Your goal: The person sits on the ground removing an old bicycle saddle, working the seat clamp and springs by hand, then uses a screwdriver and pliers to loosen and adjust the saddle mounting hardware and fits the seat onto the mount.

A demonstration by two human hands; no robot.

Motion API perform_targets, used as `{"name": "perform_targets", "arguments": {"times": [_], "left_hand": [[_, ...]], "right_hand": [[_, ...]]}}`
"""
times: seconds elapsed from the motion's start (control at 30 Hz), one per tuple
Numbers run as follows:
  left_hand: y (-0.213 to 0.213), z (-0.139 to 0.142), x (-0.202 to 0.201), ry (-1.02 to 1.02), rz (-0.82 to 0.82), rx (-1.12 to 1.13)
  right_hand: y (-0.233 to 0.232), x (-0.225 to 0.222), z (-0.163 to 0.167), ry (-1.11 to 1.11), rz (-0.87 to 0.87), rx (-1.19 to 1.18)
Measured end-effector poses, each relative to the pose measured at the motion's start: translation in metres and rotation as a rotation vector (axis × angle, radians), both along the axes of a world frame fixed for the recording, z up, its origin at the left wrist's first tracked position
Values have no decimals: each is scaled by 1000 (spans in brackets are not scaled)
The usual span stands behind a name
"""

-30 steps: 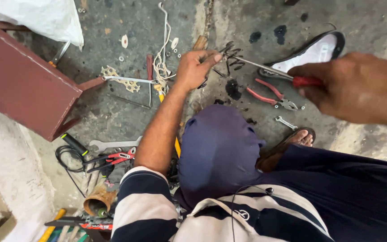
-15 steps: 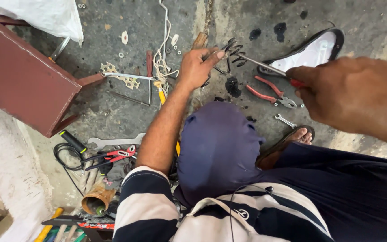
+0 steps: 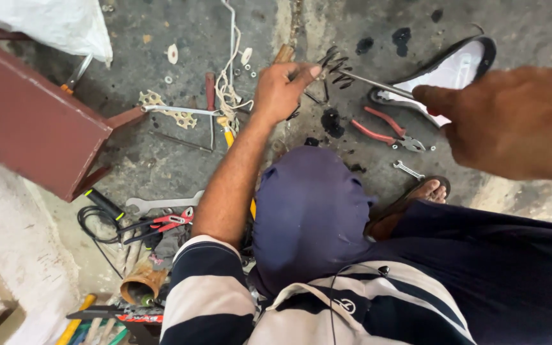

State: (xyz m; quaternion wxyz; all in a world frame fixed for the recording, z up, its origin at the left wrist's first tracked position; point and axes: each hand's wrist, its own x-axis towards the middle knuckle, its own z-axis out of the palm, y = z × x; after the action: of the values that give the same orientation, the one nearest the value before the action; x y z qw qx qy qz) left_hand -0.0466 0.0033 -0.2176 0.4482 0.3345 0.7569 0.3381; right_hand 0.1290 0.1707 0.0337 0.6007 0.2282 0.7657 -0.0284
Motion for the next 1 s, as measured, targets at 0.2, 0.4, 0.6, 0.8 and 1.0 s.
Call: {"name": "perform_targets", "arguments": {"times": [0.2, 0.4, 0.6, 0.8, 1.0], "left_hand": [[4, 2, 1, 27, -15, 48], [3, 3, 4, 26, 30, 12], [-1, -1, -1, -82, 123, -76], [-5, -14, -8, -176, 198, -53], [-3, -24, -12, -155, 191, -56]], "right_hand": [[2, -15, 7, -119, -12, 25], [-6, -6, 9, -74, -79, 68], [-16, 4, 5, 94, 53, -45], [-32, 20, -19, 379, -31, 12], [-41, 41, -40, 298, -108, -35]]}}
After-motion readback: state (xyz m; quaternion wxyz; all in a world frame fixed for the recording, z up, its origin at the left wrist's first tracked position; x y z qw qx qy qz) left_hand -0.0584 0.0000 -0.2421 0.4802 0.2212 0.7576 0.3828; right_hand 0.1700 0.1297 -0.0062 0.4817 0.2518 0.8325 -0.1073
